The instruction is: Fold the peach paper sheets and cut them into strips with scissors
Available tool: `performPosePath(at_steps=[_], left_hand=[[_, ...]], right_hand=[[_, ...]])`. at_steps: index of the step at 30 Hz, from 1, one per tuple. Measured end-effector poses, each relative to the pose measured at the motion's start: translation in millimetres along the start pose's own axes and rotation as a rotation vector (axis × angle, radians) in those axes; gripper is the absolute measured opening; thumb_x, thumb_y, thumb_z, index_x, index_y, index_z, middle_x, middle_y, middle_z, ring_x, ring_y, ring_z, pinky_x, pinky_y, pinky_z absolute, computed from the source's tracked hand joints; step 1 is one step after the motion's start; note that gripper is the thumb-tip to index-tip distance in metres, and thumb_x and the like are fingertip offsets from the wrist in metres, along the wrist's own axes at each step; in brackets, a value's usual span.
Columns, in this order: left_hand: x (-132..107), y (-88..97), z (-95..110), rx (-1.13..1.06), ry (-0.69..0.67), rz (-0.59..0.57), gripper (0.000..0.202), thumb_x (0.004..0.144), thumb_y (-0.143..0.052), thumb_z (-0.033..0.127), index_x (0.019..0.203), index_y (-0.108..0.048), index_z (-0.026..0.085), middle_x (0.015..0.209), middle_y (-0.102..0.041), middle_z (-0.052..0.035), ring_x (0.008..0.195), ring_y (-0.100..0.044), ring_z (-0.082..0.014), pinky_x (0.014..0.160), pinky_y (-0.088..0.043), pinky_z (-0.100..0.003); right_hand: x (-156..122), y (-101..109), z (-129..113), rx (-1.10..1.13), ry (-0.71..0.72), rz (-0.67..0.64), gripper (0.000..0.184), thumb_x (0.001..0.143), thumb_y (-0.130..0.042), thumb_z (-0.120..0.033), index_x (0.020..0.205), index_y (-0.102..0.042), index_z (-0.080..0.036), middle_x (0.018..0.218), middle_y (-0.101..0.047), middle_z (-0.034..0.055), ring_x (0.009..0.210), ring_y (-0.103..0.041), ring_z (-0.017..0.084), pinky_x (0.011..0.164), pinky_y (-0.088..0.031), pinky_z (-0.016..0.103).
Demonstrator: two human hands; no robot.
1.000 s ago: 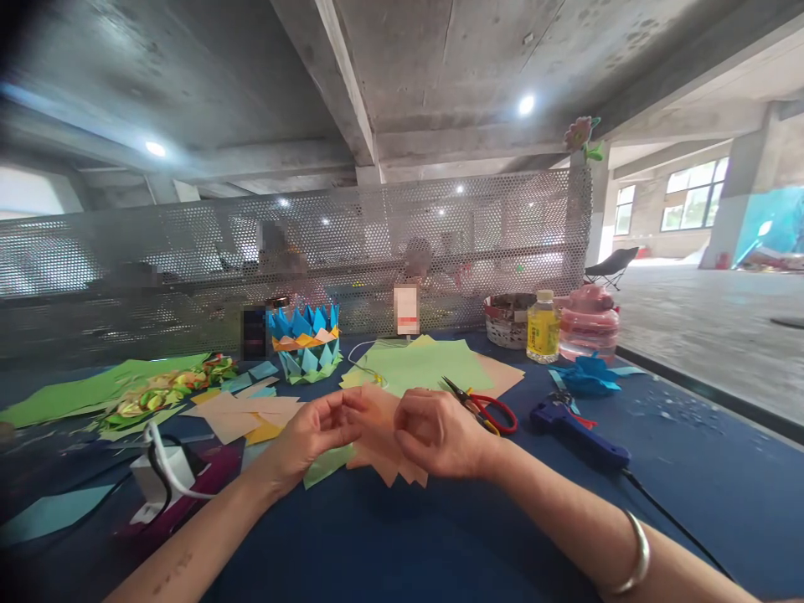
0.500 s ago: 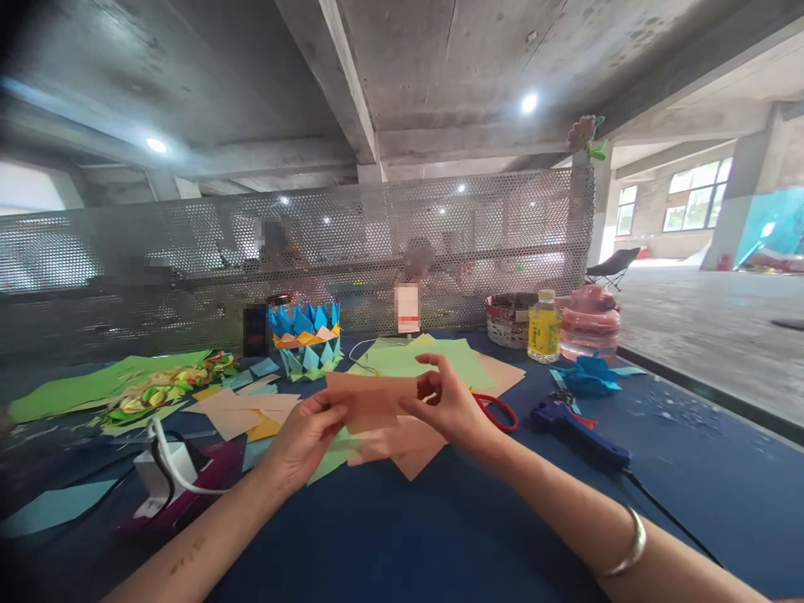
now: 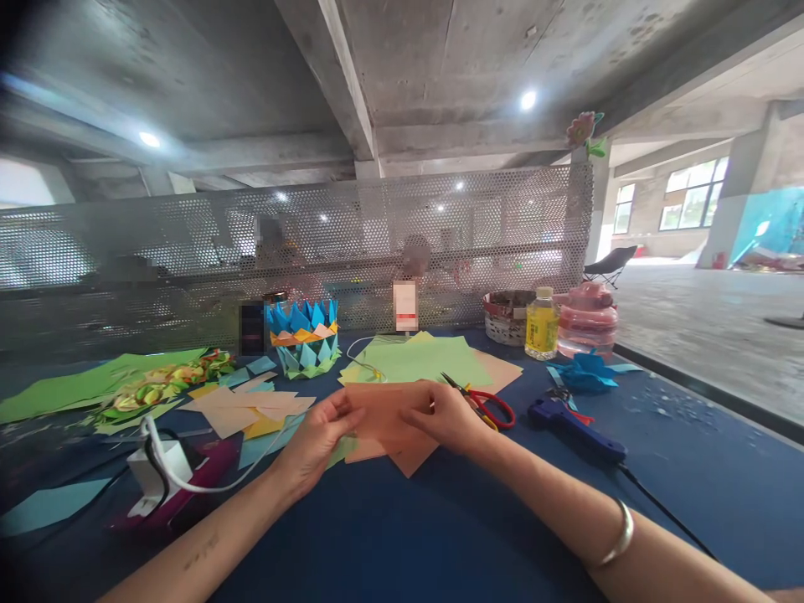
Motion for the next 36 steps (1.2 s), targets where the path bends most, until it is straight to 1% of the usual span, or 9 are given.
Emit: performPosePath(at_steps=[4,7,9,11,12,17,21,30,36], left_hand=[[1,2.1,1,0.022,-0.008,0.031,0.049,0.057,-0.077,0.032,0.099,-0.062,0.015,0.085,-0.071,-0.0053,0.082,-0.064,-0.0203,0.075,-0.045,-0.028],[0,0.3,1,0.027,-0.009,0.018,0.044,0.057,-0.076,0.033,0.095,-0.063,0.015,0.084,-0.071,-0.0057,0.082,-0.065,-0.0209,0.075,-0.045,-0.029],[-1,-2.2,2,0.027,-0.006,-0.003,0.038,0.058,-0.075,0.035,0.089,-0.065,0.015,0.085,-0.071,-0.0069,0.081,-0.065,-0.0217,0.075,-0.046,-0.030],[-2,-4.1,1,0.019,-0.004,-0.015,0.035,0.059,-0.075,0.036,0.085,-0.066,0.015,0.084,-0.071,-0.0078,0.082,-0.065,-0.0223,0.074,-0.046,-0.030],[-2,-4.6,1,0.012,0.001,-0.016,0.035,0.058,-0.076,0.035,0.085,-0.066,0.015,0.084,-0.072,-0.0081,0.083,-0.065,-0.0228,0.074,-0.046,-0.030],[-2,-6.1,-1,-0.034,0.024,-0.041,0.038,0.056,-0.078,0.032,0.088,-0.067,0.015,0.091,-0.072,-0.0094,0.092,-0.065,-0.0255,0.080,-0.047,-0.033],[-2,-6.7,-2,-0.055,0.041,-0.043,0.040,0.055,-0.079,0.030,0.090,-0.067,0.014,0.094,-0.072,-0.0095,0.097,-0.064,-0.0261,0.083,-0.046,-0.033],[-4,-8.0,0,-0.066,0.068,-0.063,0.042,0.056,-0.079,0.029,0.093,-0.067,0.014,0.095,-0.073,-0.0092,0.097,-0.065,-0.0252,0.081,-0.047,-0.031],[-4,-9.9,1,-0.076,0.072,-0.083,0.043,0.055,-0.080,0.027,0.094,-0.067,0.013,0.096,-0.073,-0.0100,0.096,-0.065,-0.0257,0.078,-0.048,-0.030]], right_hand=[[1,0,1,0.045,0.024,-0.026,0.026,0.076,-0.061,-0.038,0.090,-0.064,-0.016,0.071,-0.061,0.0000,0.066,-0.054,0.014,0.057,-0.041,0.023],[1,0,3,0.012,0.008,-0.009,0.024,0.074,-0.061,-0.040,0.069,-0.057,-0.017,0.058,-0.048,-0.0041,0.056,-0.043,0.011,0.049,-0.032,0.021],[2,0,6,-0.017,-0.008,-0.014,0.037,0.074,-0.061,-0.042,0.053,-0.041,-0.019,0.049,-0.032,-0.0066,0.049,-0.030,0.008,0.044,-0.022,0.022],[2,-2,8,-0.024,-0.030,-0.046,0.048,0.074,-0.058,-0.044,0.047,-0.027,-0.020,0.046,-0.023,-0.0071,0.046,-0.022,0.007,0.043,-0.016,0.024],[2,-3,9,-0.018,-0.042,-0.060,0.049,0.075,-0.057,-0.045,0.047,-0.025,-0.020,0.045,-0.021,-0.0070,0.045,-0.020,0.007,0.043,-0.014,0.024],[2,-3,9,0.033,-0.067,-0.046,0.044,0.071,-0.059,-0.044,0.047,-0.031,-0.019,0.047,-0.024,-0.0068,0.046,-0.021,0.006,0.042,-0.014,0.022],[2,-2,8,0.060,-0.081,-0.027,0.044,0.069,-0.060,-0.043,0.046,-0.030,-0.020,0.046,-0.023,-0.0067,0.046,-0.021,0.007,0.044,-0.015,0.023],[1,0,5,0.052,-0.144,-0.012,0.044,0.067,-0.062,-0.043,0.043,-0.032,-0.021,0.043,-0.023,-0.0065,0.045,-0.020,0.008,0.046,-0.018,0.024],[2,0,5,0.035,-0.125,-0.012,0.050,0.068,-0.062,-0.043,0.045,-0.023,-0.021,0.044,-0.021,-0.0071,0.044,-0.018,0.006,0.043,-0.011,0.024]])
Point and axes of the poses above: each hand's wrist, its own x-axis towards the middle knuckle, its own y-axis out of the back of the hand, z = x × y, the point moved 4 cm from there along x, towards the middle knuckle
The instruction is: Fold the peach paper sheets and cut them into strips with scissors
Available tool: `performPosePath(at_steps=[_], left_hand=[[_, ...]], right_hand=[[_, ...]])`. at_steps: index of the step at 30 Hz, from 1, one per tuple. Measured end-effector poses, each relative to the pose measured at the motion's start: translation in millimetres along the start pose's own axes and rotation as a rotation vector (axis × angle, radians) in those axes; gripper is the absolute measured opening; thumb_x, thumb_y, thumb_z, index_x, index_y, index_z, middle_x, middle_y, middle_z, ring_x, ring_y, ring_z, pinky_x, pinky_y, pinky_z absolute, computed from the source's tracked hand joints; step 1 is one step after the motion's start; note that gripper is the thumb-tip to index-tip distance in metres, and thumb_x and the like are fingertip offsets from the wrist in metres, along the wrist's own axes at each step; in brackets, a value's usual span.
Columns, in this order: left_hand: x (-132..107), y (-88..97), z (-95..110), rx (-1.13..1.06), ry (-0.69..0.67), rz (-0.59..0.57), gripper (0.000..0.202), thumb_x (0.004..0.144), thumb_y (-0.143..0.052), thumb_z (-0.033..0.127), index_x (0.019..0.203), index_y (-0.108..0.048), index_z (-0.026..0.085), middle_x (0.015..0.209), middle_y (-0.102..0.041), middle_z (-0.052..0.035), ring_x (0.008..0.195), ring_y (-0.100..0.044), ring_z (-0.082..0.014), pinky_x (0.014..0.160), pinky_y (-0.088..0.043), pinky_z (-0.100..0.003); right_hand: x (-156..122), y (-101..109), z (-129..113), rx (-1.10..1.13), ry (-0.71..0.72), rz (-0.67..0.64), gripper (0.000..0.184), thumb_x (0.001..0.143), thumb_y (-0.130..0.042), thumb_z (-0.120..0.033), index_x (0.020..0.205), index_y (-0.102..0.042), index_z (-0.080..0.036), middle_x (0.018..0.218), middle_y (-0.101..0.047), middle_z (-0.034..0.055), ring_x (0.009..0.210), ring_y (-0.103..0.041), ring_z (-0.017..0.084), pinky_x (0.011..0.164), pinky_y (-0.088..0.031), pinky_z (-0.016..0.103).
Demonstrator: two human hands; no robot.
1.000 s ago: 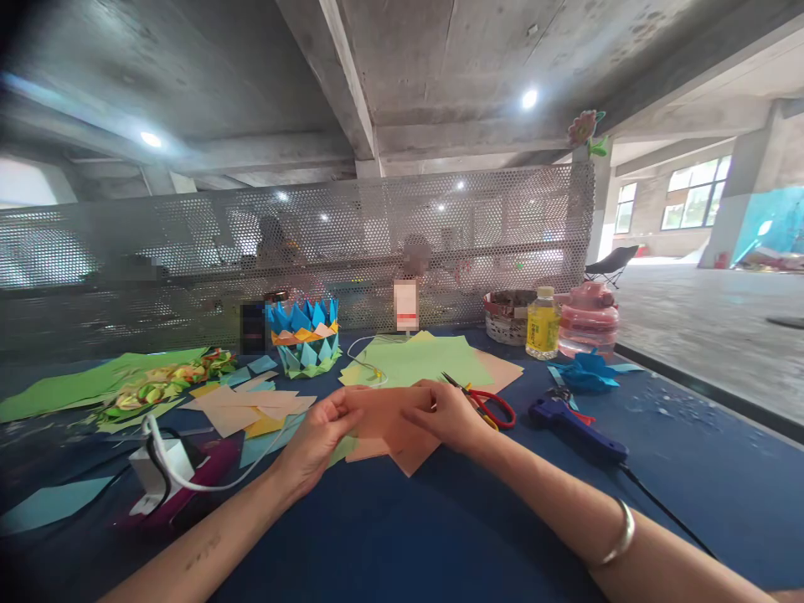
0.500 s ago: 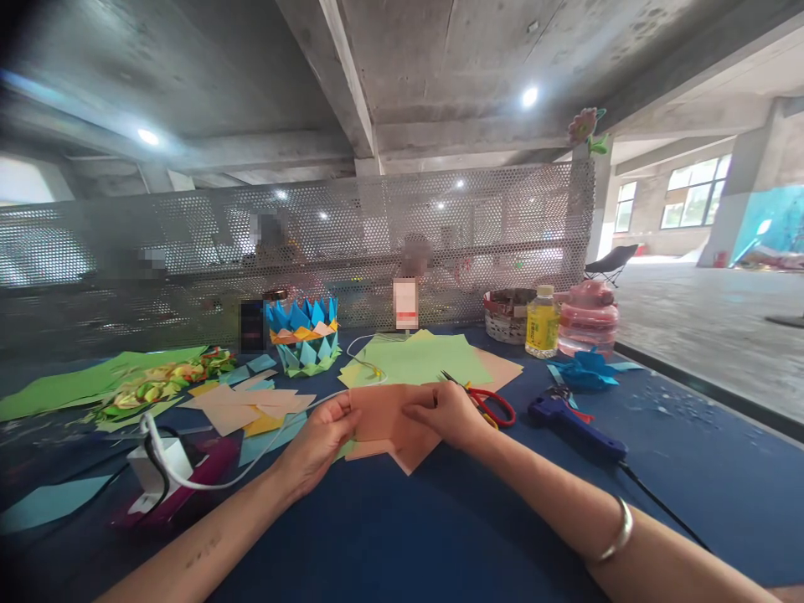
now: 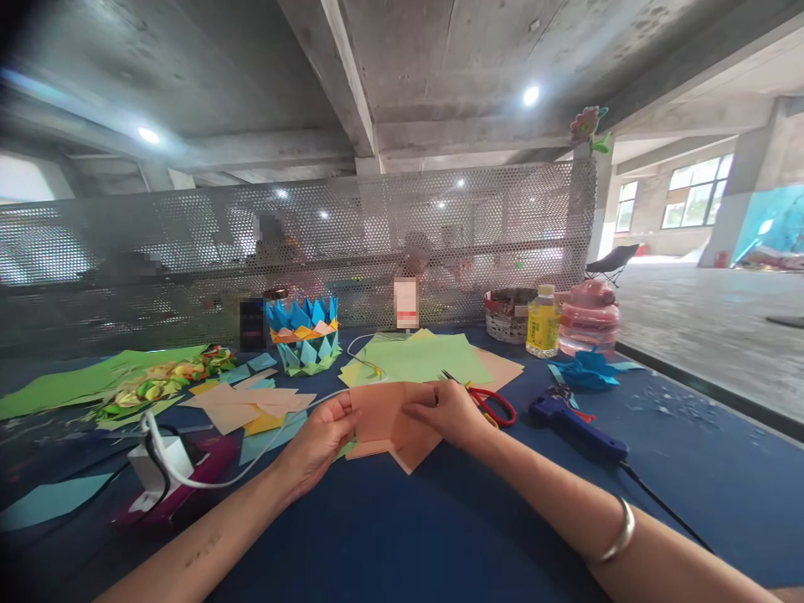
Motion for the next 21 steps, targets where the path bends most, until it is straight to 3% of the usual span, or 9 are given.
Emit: performPosePath(at_steps=[21], left_hand=[[-1.7,-1.3,1.8,0.007,0.021,-0.008,0.047,0.057,-0.079,0.027,0.100,-0.066,0.012,0.098,-0.072,-0.0108,0.093,-0.066,-0.0246,0.069,-0.049,-0.026]], right_hand=[[2.6,-0.7,7.1,-0.058,-0.011,0.004,0.053,0.069,-0.060,-0.054,0.047,-0.025,-0.021,0.046,-0.022,-0.0070,0.045,-0.019,0.005,0.042,-0.010,0.024]])
Point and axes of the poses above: each hand's wrist, its own x-axis towards the middle knuckle, its own y-axis out of the back of the hand, z = x × y, the point moved 4 cm from there along x, towards the middle knuckle
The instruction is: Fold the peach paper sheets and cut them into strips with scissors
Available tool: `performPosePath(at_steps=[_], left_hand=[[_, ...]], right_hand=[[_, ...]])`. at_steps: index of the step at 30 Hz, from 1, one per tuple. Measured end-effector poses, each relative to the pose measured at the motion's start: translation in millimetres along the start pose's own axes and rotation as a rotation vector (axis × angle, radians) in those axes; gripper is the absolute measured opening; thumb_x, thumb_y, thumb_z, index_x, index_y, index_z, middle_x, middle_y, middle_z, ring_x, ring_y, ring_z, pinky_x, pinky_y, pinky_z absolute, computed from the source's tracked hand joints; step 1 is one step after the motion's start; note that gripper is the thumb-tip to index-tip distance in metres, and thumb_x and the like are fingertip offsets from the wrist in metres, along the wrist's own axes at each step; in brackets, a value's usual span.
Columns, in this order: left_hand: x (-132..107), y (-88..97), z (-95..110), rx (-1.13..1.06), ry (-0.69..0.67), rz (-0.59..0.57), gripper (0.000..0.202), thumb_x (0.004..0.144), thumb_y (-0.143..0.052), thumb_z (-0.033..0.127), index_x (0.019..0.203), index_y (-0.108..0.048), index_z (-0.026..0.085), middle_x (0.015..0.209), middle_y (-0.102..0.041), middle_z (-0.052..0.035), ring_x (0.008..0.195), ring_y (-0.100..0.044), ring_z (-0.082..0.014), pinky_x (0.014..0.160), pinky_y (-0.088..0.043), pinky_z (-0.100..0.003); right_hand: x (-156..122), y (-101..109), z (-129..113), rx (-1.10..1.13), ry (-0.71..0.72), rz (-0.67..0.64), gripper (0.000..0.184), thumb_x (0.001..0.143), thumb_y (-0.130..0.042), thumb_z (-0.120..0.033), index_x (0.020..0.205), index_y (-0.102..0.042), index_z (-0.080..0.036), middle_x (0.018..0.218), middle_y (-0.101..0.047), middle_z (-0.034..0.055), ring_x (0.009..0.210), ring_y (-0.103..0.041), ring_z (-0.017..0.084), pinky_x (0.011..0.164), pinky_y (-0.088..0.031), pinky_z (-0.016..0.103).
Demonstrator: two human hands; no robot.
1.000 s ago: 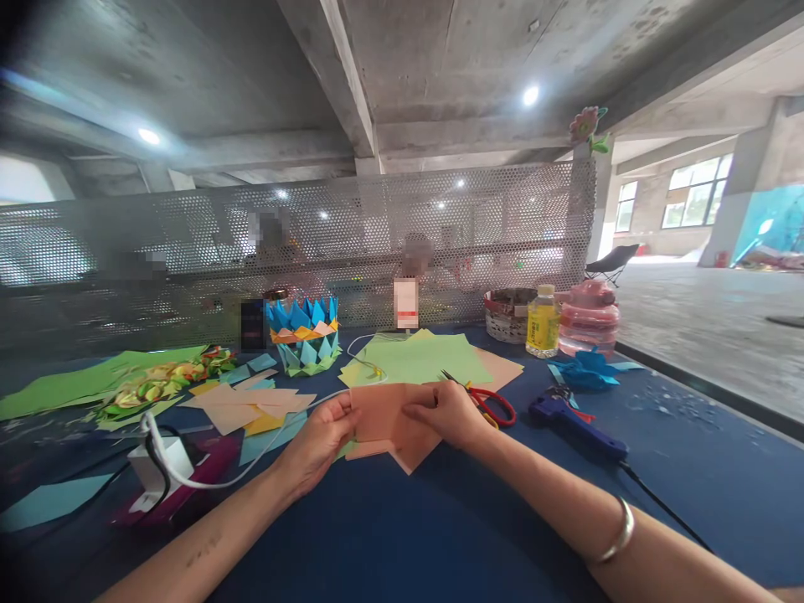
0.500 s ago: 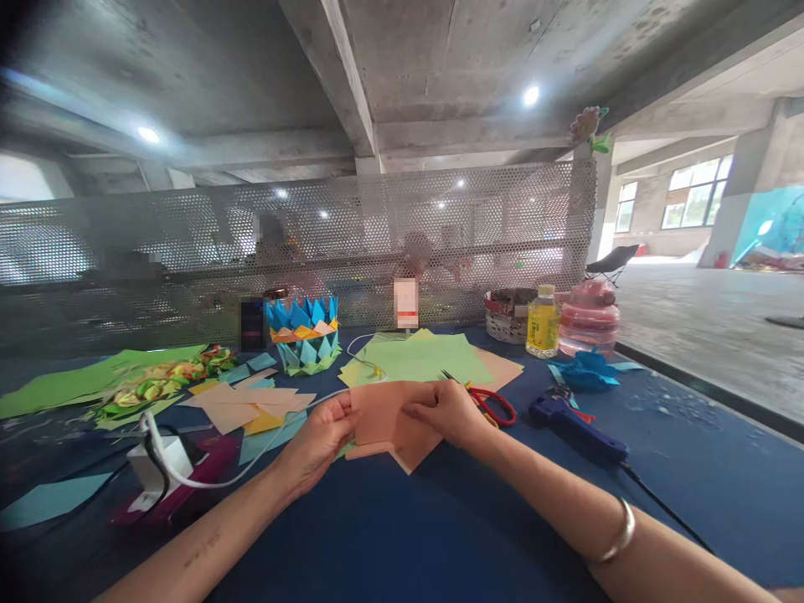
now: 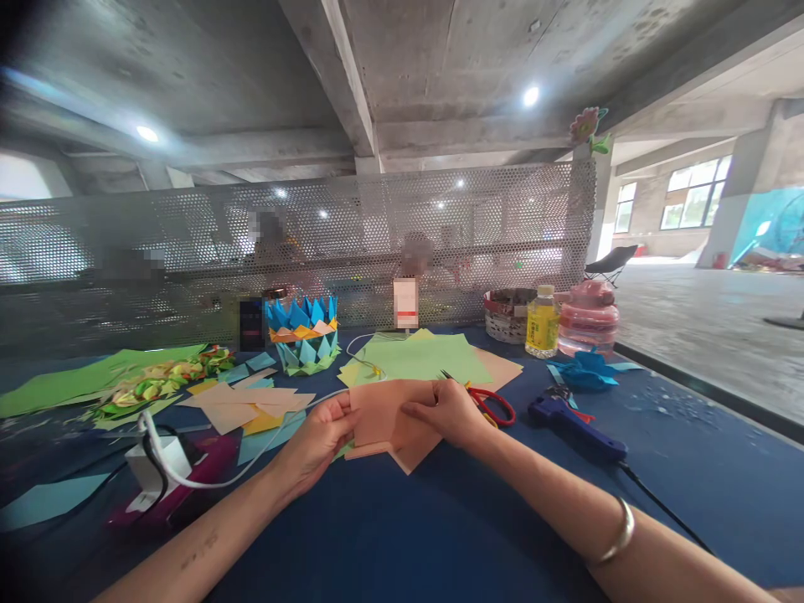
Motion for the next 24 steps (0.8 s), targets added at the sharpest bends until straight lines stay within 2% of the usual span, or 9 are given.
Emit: performPosePath(at_steps=[8,11,14,18,21,24], left_hand=[[0.2,-0.9,0.2,0.003,0.019,-0.003,0.050,0.056,-0.079,0.027,0.101,-0.065,0.012,0.098,-0.072,-0.0113,0.092,-0.066,-0.0249,0.068,-0.048,-0.026],[-0.2,-0.5,-0.3,0.010,0.021,-0.001,0.050,0.057,-0.079,0.027,0.102,-0.065,0.012,0.098,-0.072,-0.0110,0.092,-0.066,-0.0247,0.070,-0.049,-0.027],[-1.2,0.7,0.6,0.011,0.022,-0.010,0.049,0.060,-0.078,0.028,0.105,-0.064,0.013,0.099,-0.071,-0.0107,0.092,-0.066,-0.0239,0.071,-0.049,-0.027],[-1.5,4.9,3.2,-0.010,0.028,-0.052,0.049,0.064,-0.076,0.029,0.109,-0.063,0.014,0.100,-0.070,-0.0107,0.090,-0.066,-0.0222,0.069,-0.050,-0.026],[-1.7,7.6,1.1,0.027,0.086,-0.089,0.047,0.068,-0.075,0.031,0.109,-0.063,0.014,0.098,-0.071,-0.0104,0.083,-0.066,-0.0195,0.067,-0.050,-0.025],[-4.5,3.5,-3.0,0.130,0.135,-0.199,0.043,0.070,-0.073,0.035,0.105,-0.064,0.011,0.089,-0.071,-0.0116,0.073,-0.066,-0.0195,0.061,-0.051,-0.026]], right_hand=[[-0.1,1.2,-0.6,-0.007,0.001,0.009,0.053,0.068,-0.061,-0.052,0.046,-0.025,-0.021,0.046,-0.023,-0.0070,0.045,-0.019,0.005,0.042,-0.011,0.024],[-0.7,1.3,-2.3,0.040,-0.005,0.014,0.050,0.068,-0.062,-0.051,0.046,-0.030,-0.020,0.046,-0.026,-0.0069,0.045,-0.021,0.005,0.041,-0.013,0.023],[-0.6,-0.1,-2.5,0.128,0.000,-0.014,0.044,0.068,-0.063,-0.049,0.048,-0.041,-0.018,0.047,-0.035,-0.0057,0.046,-0.028,0.006,0.041,-0.018,0.021],[0.1,-0.8,-1.8,0.198,0.030,-0.048,0.039,0.069,-0.064,-0.051,0.055,-0.055,-0.015,0.052,-0.049,-0.0021,0.049,-0.040,0.009,0.043,-0.026,0.021],[-1.2,-0.2,-4.4,0.196,0.042,-0.069,0.042,0.069,-0.065,-0.050,0.051,-0.050,-0.016,0.049,-0.044,-0.0036,0.047,-0.036,0.007,0.042,-0.024,0.020],[-5.4,-1.7,-8.8,0.210,0.023,-0.124,0.042,0.069,-0.067,-0.048,0.050,-0.047,-0.016,0.047,-0.041,-0.0050,0.045,-0.032,0.005,0.041,-0.022,0.020]])
Point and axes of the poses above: each hand's wrist, its own x-axis towards the middle knuckle, its own y-axis out of the back of the hand, z = x × y, the point moved 4 cm from there along x, towards the middle knuckle
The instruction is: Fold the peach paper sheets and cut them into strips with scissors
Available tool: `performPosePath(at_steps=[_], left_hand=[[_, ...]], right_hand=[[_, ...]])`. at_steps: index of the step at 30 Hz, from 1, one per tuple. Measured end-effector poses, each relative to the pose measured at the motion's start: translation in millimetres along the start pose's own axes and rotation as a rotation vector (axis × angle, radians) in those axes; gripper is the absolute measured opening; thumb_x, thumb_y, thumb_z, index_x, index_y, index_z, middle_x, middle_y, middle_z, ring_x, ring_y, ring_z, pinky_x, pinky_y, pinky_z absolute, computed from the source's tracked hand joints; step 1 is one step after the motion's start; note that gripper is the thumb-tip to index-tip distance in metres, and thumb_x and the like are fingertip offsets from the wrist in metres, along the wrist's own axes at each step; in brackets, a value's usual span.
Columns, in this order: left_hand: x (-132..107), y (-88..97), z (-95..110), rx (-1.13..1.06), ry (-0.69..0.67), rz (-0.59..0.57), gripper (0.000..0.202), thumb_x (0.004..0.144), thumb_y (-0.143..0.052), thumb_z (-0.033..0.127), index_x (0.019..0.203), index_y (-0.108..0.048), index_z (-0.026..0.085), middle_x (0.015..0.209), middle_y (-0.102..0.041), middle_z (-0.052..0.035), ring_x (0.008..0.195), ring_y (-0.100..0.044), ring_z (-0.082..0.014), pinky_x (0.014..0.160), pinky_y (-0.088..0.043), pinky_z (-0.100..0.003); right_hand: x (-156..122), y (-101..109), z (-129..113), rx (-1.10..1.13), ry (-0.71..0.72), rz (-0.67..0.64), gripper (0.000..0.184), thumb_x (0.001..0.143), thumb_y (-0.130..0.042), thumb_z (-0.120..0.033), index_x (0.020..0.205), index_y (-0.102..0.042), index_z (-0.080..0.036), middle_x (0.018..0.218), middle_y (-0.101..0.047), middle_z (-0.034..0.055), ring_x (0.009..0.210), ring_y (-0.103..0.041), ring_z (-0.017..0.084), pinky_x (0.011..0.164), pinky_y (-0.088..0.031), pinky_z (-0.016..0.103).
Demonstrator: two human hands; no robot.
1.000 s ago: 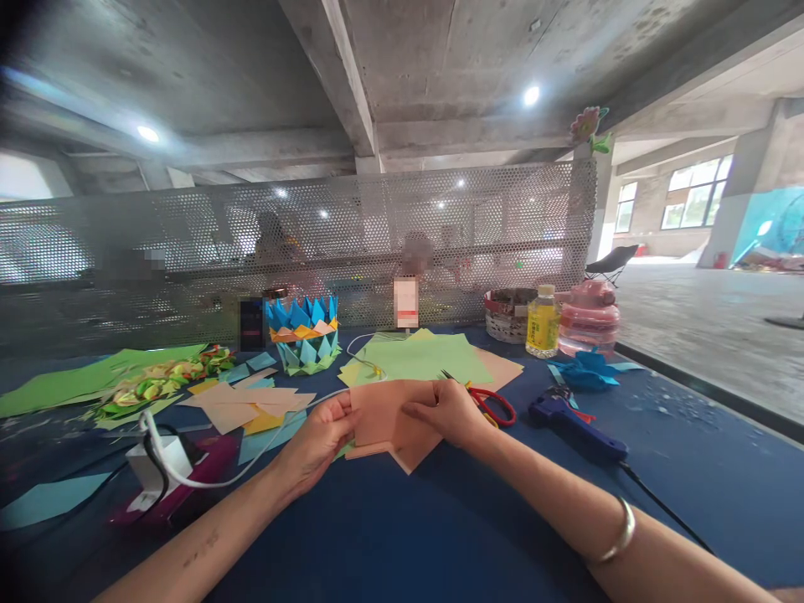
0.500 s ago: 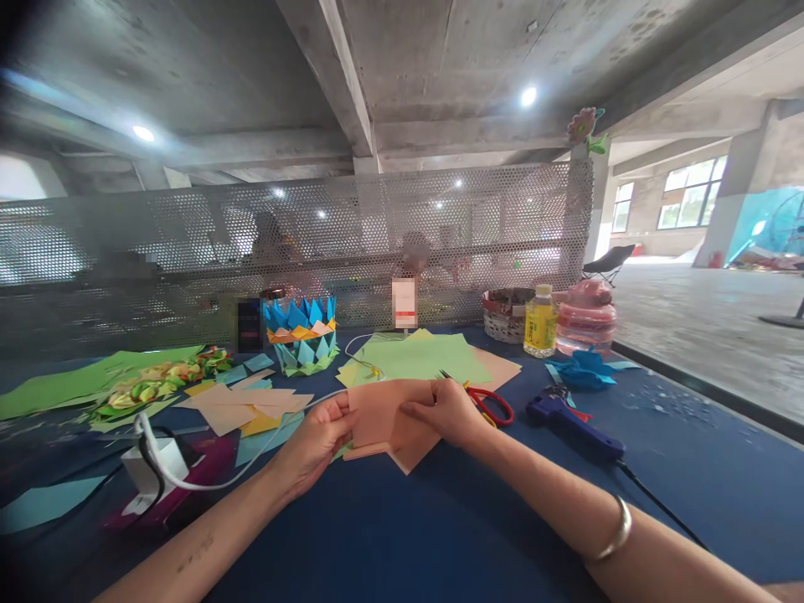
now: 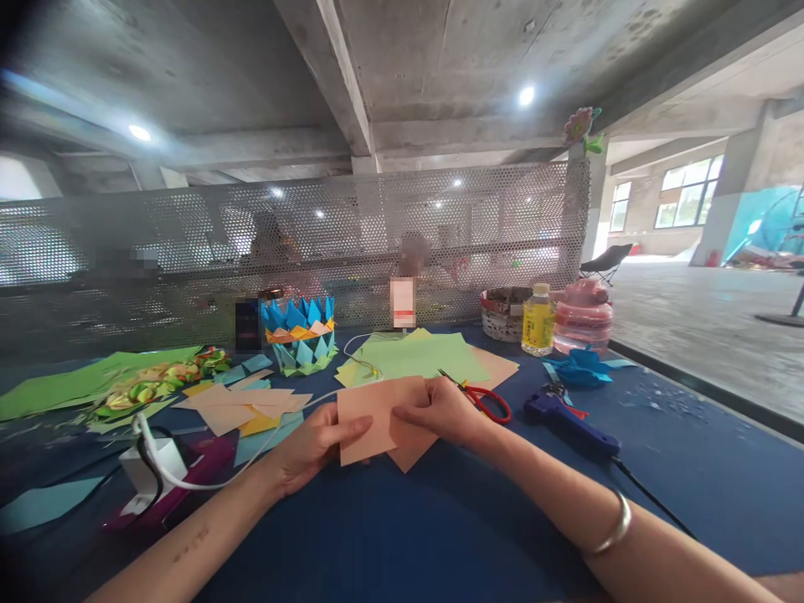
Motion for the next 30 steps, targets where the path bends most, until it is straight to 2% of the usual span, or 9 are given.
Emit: performPosePath(at_steps=[2,5,10,12,14,17,21,25,30], left_hand=[[-2,-4.7,0,0.071,-0.013,-0.046,0.044,0.071,-0.072,0.038,0.104,-0.065,0.010,0.082,-0.072,-0.0116,0.068,-0.066,-0.0204,0.057,-0.051,-0.027],[-3,-7.0,1,0.125,-0.044,-0.002,0.041,0.072,-0.071,0.040,0.100,-0.068,0.011,0.075,-0.072,-0.0102,0.064,-0.067,-0.0201,0.057,-0.051,-0.027],[0,1.7,0,0.067,-0.034,0.140,0.039,0.067,-0.075,0.040,0.091,-0.070,0.010,0.069,-0.072,-0.0105,0.061,-0.067,-0.0210,0.058,-0.052,-0.028],[2,8.5,-2,0.012,-0.035,0.224,0.039,0.063,-0.078,0.038,0.088,-0.069,0.011,0.069,-0.072,-0.0104,0.061,-0.068,-0.0223,0.056,-0.052,-0.028],[3,13.3,-1,-0.025,-0.049,0.276,0.037,0.061,-0.079,0.037,0.084,-0.069,0.010,0.070,-0.071,-0.0109,0.065,-0.069,-0.0237,0.055,-0.052,-0.027],[2,16.3,4,-0.036,-0.066,0.325,0.032,0.063,-0.078,0.035,0.080,-0.070,0.009,0.072,-0.072,-0.0129,0.069,-0.070,-0.0231,0.059,-0.054,-0.026],[1,19.0,8,-0.049,-0.037,0.435,0.023,0.066,-0.075,0.029,0.076,-0.070,0.008,0.069,-0.072,-0.0142,0.060,-0.068,-0.0192,0.054,-0.053,-0.024],[2,21.9,9,-0.089,-0.062,0.502,0.023,0.066,-0.074,0.026,0.079,-0.069,0.009,0.068,-0.072,-0.0128,0.059,-0.068,-0.0195,0.052,-0.052,-0.023],[0,23.7,14,-0.114,-0.133,0.536,0.030,0.062,-0.077,0.025,0.084,-0.068,0.007,0.071,-0.072,-0.0129,0.063,-0.069,-0.0221,0.059,-0.055,-0.028]], right_hand=[[-2,-4,-1,0.059,-0.017,-0.059,0.037,0.069,-0.068,-0.047,0.057,-0.055,-0.014,0.052,-0.049,-0.0030,0.047,-0.039,0.007,0.042,-0.028,0.019],[-2,-6,0,0.112,-0.019,-0.102,0.035,0.070,-0.067,-0.048,0.072,-0.063,-0.013,0.065,-0.060,0.0009,0.055,-0.050,0.011,0.048,-0.037,0.021],[9,16,-6,-0.081,0.120,0.089,0.030,0.079,-0.054,-0.043,0.072,-0.062,-0.014,0.064,-0.059,0.0005,0.059,-0.051,0.012,0.055,-0.039,0.023],[9,30,-13,-0.270,0.133,0.168,0.025,0.082,-0.050,-0.035,0.075,-0.062,-0.015,0.068,-0.062,0.0018,0.062,-0.053,0.013,0.059,-0.039,0.024],[5,44,-19,-0.608,0.099,0.206,0.020,0.082,-0.048,-0.028,0.074,-0.063,-0.017,0.069,-0.063,0.0030,0.064,-0.054,0.015,0.059,-0.036,0.026],[-2,56,-12,-1.032,-0.106,0.059,0.015,0.078,-0.049,-0.020,0.072,-0.062,-0.016,0.075,-0.065,0.0090,0.070,-0.058,0.021,0.056,-0.031,0.028],[-6,59,1,-1.079,-0.166,-0.068,0.009,0.073,-0.054,-0.016,0.078,-0.061,-0.014,0.083,-0.065,0.0125,0.078,-0.061,0.024,0.057,-0.032,0.026],[-6,57,6,-1.099,-0.232,-0.046,0.020,0.074,-0.053,-0.015,0.093,-0.056,-0.010,0.089,-0.065,0.0168,0.082,-0.062,0.027,0.057,-0.032,0.027],[-7,60,5,-1.100,-0.296,0.011,0.026,0.073,-0.053,-0.018,0.097,-0.054,-0.008,0.087,-0.066,0.0196,0.080,-0.063,0.031,0.054,-0.030,0.028]])
Point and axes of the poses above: each hand's wrist, its own x-axis towards the middle knuckle, its own y-axis out of the back of the hand, z = x × y, the point moved 4 cm from there along x, towards the middle knuckle
